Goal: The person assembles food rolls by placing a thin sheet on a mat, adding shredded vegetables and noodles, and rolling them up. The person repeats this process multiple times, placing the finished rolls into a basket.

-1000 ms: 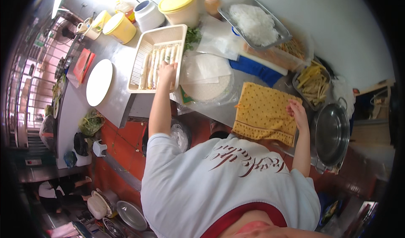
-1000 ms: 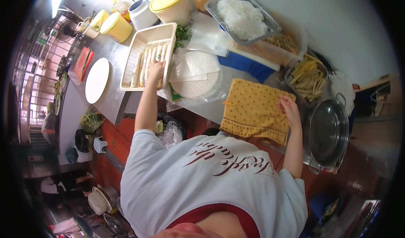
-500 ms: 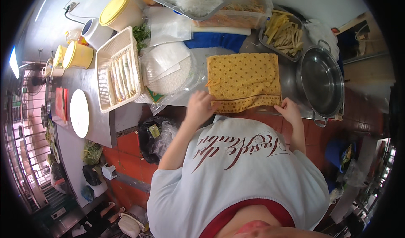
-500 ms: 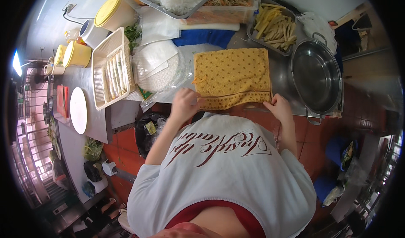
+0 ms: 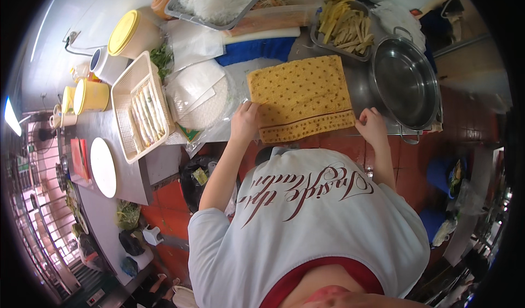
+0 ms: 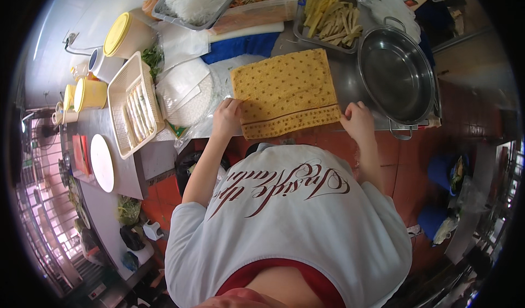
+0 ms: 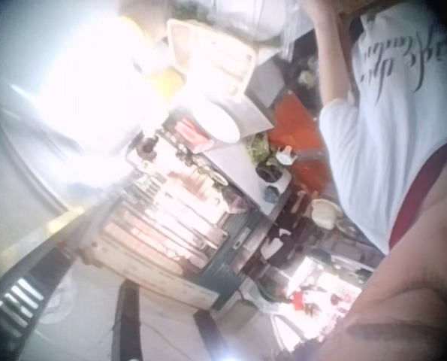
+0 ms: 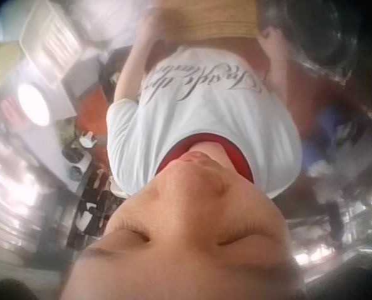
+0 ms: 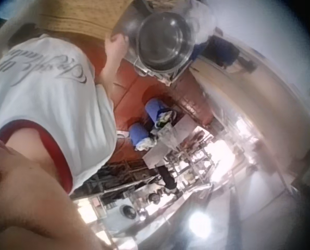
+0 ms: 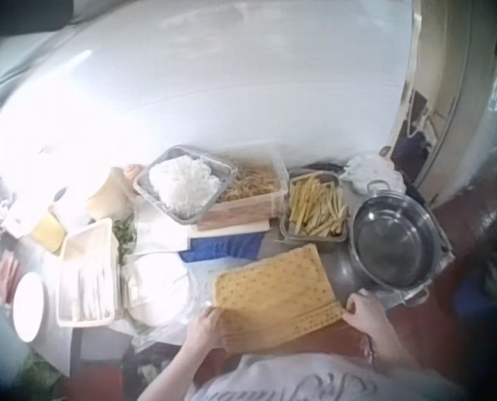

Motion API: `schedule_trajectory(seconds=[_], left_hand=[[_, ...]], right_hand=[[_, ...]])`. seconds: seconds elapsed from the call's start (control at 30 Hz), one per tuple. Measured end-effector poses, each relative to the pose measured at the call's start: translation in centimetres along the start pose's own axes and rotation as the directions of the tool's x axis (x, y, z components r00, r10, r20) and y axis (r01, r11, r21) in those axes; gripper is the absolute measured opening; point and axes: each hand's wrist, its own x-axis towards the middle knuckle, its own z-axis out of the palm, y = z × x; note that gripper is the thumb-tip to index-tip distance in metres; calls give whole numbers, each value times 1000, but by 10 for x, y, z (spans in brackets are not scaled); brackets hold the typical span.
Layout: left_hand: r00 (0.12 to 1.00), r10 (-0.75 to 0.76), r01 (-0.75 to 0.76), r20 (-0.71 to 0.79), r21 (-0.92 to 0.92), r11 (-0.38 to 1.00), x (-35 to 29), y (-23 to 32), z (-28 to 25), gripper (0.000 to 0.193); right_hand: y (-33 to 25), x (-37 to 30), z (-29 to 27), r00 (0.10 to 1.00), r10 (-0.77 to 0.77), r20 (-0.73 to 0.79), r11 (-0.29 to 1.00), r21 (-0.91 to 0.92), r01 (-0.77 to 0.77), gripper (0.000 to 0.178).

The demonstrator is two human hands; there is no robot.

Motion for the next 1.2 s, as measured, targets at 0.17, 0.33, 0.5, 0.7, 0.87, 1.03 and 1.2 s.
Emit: schedule_trajectory(seconds=[0.17, 0.33, 0.5, 0.7, 0.87, 1.03, 1.2], left_hand=[[997, 67, -71, -33, -127, 989, 19, 5, -11, 11], [839, 376, -454, -394, -127, 882, 139, 74, -75, 17], [738, 528, -395, -420, 365, 843, 275, 73, -88, 19], [805, 260, -380, -532, -127, 916, 191, 62, -91, 11], [947, -56, 19, -318, -119, 993, 69, -26, -68, 8], [981, -74, 106, -181, 176, 979, -17, -63, -70, 18], [989, -69, 95, -134, 198, 976, -32, -62, -76, 18]], right_hand=[[-40, 6, 24, 970, -93, -227, 955, 256, 151, 19], [-28, 19, 52, 959, -264, -100, 962, 42, 269, 14], [-43, 28, 35, 976, -165, 142, 982, 113, 149, 11], [-97, 82, -22, 986, -151, -77, 799, 578, 167, 9], [-159, 184, -44, 815, -334, -473, 506, 639, 579, 14], [-179, 208, -20, 862, -325, -390, 888, 188, 420, 31], [-173, 147, 18, 900, -435, 38, 678, 671, 300, 20]])
